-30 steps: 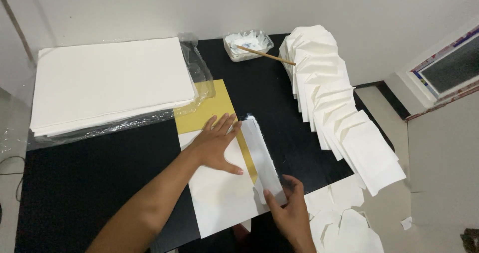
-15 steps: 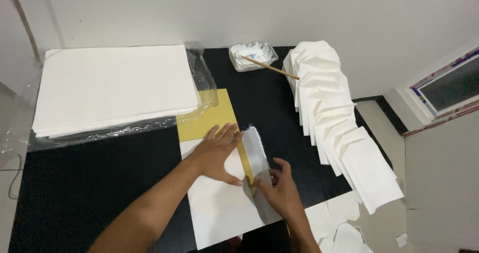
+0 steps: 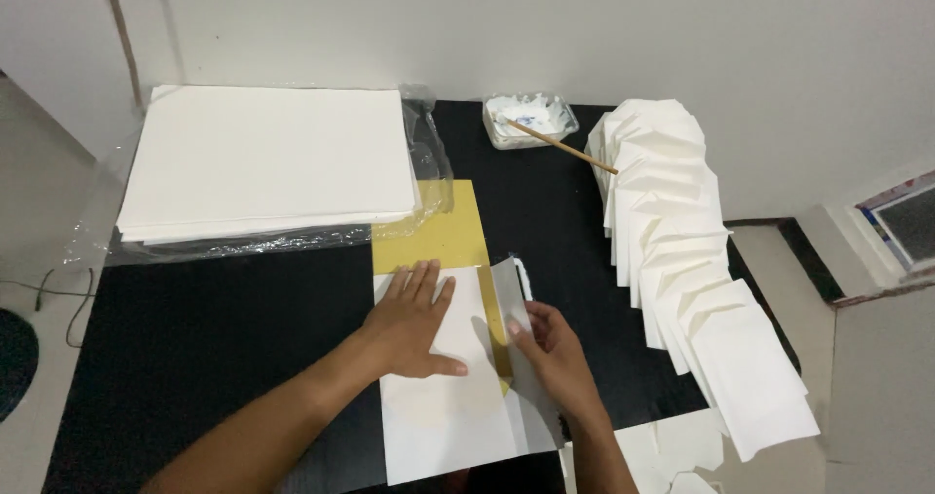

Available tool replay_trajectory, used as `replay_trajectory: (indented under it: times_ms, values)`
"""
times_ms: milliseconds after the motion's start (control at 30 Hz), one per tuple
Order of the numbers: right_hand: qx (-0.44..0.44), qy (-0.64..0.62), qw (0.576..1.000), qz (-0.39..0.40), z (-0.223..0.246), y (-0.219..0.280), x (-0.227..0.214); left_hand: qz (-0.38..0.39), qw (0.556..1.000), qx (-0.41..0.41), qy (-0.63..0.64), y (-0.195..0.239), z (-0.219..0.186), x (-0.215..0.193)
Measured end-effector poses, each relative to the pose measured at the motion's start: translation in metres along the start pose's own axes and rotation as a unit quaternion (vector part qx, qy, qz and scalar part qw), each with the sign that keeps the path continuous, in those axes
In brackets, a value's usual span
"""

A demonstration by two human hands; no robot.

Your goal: The person applies white glue to the edge of a white paper sheet using a brush, then folds the glued edge over a yellow paper sheet. They press the folded edge down to secure it and repeat the process on another sheet.

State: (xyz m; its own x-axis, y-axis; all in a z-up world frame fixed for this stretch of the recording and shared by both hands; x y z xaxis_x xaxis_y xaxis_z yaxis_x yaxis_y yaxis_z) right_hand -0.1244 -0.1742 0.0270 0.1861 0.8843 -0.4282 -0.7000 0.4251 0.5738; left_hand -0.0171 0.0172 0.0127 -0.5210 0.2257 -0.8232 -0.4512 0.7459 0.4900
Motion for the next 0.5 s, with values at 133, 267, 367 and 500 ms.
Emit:
replay_trajectory:
  times_ms: [133,267,367,500]
  values:
    - [-0.057,-0.174,0.981,0.057,-0.003,0.003,0.006,-0.064,0.997,0.046,0.009,0.003,0.006,0.021]
    - [-0.083,-0.267,0.95,0.14,-0.012,-0.004,0.015,-0.14,0.989,0.056,-0.011,-0.002,0.009,0.035]
    - [-0.113,-0.292,0.932,0.181,-0.017,-0.007,0.019,-0.168,0.983,0.072,-0.011,-0.005,0.011,0.041]
    - [-0.152,-0.315,0.912,0.217,-0.034,-0.022,0.026,-0.175,0.982,0.068,-0.014,-0.009,0.013,0.044]
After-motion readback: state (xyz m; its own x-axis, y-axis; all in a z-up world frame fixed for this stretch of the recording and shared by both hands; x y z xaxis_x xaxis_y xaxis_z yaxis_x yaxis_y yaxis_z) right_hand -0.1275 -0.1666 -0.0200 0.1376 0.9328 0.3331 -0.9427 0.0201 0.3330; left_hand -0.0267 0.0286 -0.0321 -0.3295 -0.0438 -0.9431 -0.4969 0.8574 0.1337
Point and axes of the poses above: each hand's wrist, its own y-axis away from the middle knuckle, its own x-axis out of the palm, z = x × y, the point moved 2 cm from there along -y, towards the middle knuckle, and after that the axes turned 7 degrees about x, right-handed, at the moved point
